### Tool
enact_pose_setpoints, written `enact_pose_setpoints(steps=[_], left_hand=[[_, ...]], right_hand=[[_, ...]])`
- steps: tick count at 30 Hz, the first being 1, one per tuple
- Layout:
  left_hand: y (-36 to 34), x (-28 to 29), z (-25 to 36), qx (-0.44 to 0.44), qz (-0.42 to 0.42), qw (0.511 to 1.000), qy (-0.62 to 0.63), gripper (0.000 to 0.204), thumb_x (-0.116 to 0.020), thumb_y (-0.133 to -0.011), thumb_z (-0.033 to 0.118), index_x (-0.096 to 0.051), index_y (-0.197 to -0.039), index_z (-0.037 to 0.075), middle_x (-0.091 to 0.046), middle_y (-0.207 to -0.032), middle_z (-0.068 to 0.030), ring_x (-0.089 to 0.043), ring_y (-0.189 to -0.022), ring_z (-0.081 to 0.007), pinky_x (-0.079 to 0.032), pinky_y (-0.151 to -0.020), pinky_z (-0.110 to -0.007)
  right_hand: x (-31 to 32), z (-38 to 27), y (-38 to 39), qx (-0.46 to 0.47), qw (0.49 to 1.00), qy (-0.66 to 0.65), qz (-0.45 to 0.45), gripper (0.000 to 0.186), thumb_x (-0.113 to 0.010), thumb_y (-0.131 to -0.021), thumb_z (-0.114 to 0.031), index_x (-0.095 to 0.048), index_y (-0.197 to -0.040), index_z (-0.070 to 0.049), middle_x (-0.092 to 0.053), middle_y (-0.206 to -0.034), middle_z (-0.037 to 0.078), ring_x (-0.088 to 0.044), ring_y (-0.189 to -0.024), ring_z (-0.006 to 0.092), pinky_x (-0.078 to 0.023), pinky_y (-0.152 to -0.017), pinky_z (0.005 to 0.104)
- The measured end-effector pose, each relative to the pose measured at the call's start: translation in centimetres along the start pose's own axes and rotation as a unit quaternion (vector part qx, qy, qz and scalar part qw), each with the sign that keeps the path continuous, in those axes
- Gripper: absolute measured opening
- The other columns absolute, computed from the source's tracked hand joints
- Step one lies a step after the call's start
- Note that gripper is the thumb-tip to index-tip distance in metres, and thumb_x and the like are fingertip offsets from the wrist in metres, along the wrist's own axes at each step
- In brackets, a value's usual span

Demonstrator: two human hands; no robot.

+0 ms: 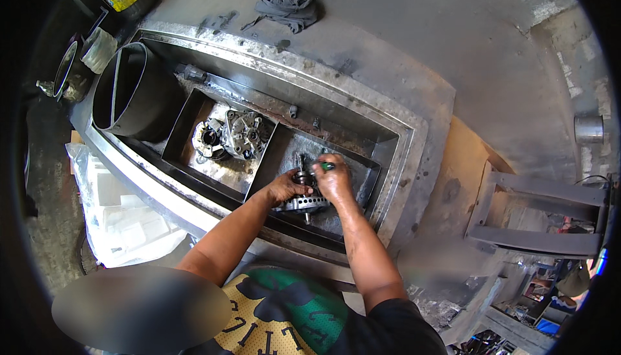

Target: The person scrubs several greasy mechanical parts in a metal sink using a green brush and liquid. They rinse the parts, place them in a tray, and continue scrubbing additional components one at a time.

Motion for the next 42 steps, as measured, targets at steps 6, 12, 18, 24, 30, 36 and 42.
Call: enact_pose_setpoints(steps=[6, 12, 18, 24, 30, 36, 42], left_hand=[[2.3, -1.0, 4.3, 0.017, 0.014, 0.995, -0.101, 0.123, -0.103, -0.064, 0.035, -0.03, -0.145, -0.021, -0.074, -0.109, -0.0186, -0.071, -0.1, -0.0247, -0.055, -0.092, -0.031], [0.5, 0.3, 1.6, -0.004, 0.033, 0.985, -0.167, 0.127, -0.103, -0.062, 0.039, -0.03, -0.149, -0.018, -0.07, -0.121, -0.022, -0.066, -0.116, -0.0258, -0.052, -0.101, -0.033], [1.9, -0.2, 3.6, -0.025, 0.015, 0.993, -0.115, 0.136, -0.103, -0.059, 0.048, -0.03, -0.152, -0.019, -0.068, -0.131, -0.025, -0.065, -0.121, -0.0321, -0.049, -0.108, -0.036], [0.7, 0.3, 2.3, 0.005, 0.028, 0.977, -0.212, 0.119, -0.102, -0.06, 0.047, -0.046, -0.143, -0.018, -0.07, -0.128, -0.0245, -0.064, -0.124, -0.0336, -0.047, -0.109, -0.038], [1.5, -0.7, 3.3, 0.014, -0.039, 0.992, -0.117, 0.114, -0.101, -0.065, 0.037, -0.043, -0.148, -0.014, -0.069, -0.131, -0.0233, -0.064, -0.121, -0.0269, -0.047, -0.108, -0.039], [-0.5, -0.3, 1.0, 0.009, -0.064, 0.997, -0.053, 0.109, -0.097, -0.072, 0.028, -0.036, -0.153, -0.013, -0.078, -0.112, -0.0131, -0.069, -0.108, -0.0259, -0.048, -0.105, -0.037], [0.1, -1.2, 1.7, 0.014, -0.099, 0.993, -0.058, 0.087, -0.095, -0.076, 0.025, -0.05, -0.141, -0.009, -0.078, -0.107, -0.0111, -0.069, -0.105, -0.0237, -0.05, -0.1, -0.037]], right_hand=[[-0.2, 2.5, -0.8, -0.047, 0.993, 0.078, -0.076, 0.023, -0.081, -0.091, -0.022, -0.075, -0.095, 0.0, -0.076, -0.089, 0.018, -0.073, -0.082, 0.0302, -0.057, -0.078, 0.0405], [-3.7, 4.1, 1.8, -0.073, 0.991, -0.014, -0.108, 0.026, -0.08, -0.092, -0.029, -0.075, -0.095, -0.003, -0.074, -0.085, 0.019, -0.072, -0.081, 0.0387, -0.056, -0.075, 0.0457], [-5.4, 11.4, 2.8, -0.184, 0.937, 0.128, -0.267, 0.029, -0.077, -0.095, -0.031, -0.078, -0.106, -0.005, -0.077, -0.103, 0.021, -0.074, -0.097, 0.0366, -0.056, -0.088, 0.0438], [-2.9, 0.7, 2.5, -0.057, 0.992, -0.082, -0.074, 0.023, -0.079, -0.092, -0.023, -0.073, -0.099, -0.002, -0.074, -0.088, 0.019, -0.072, -0.081, 0.0373, -0.056, -0.077, 0.0422], [0.3, -2.6, -0.5, 0.058, 0.998, 0.033, -0.006, 0.02, -0.075, -0.093, -0.014, -0.071, -0.108, -0.002, -0.074, -0.103, 0.019, -0.072, -0.094, 0.0389, -0.057, -0.084, 0.0448], [-2.0, -3.8, -3.5, 0.13, 0.983, 0.037, -0.128, 0.012, -0.073, -0.093, -0.008, -0.071, -0.104, -0.003, -0.074, -0.105, 0.017, -0.072, -0.1, 0.0388, -0.057, -0.088, 0.0438], [-5.1, -2.7, -2.8, 0.121, 0.951, 0.068, -0.276, 0.014, -0.072, -0.091, -0.001, -0.072, -0.105, -0.001, -0.076, -0.104, 0.019, -0.073, -0.102, 0.0368, -0.056, -0.091, 0.0406]])
Point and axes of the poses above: each hand's wrist, its own y-axis away from the middle knuckle, its own x-axis out of the back of the hand, z = x × y, the point moved 10 cm from there along -y, towards the middle knuckle
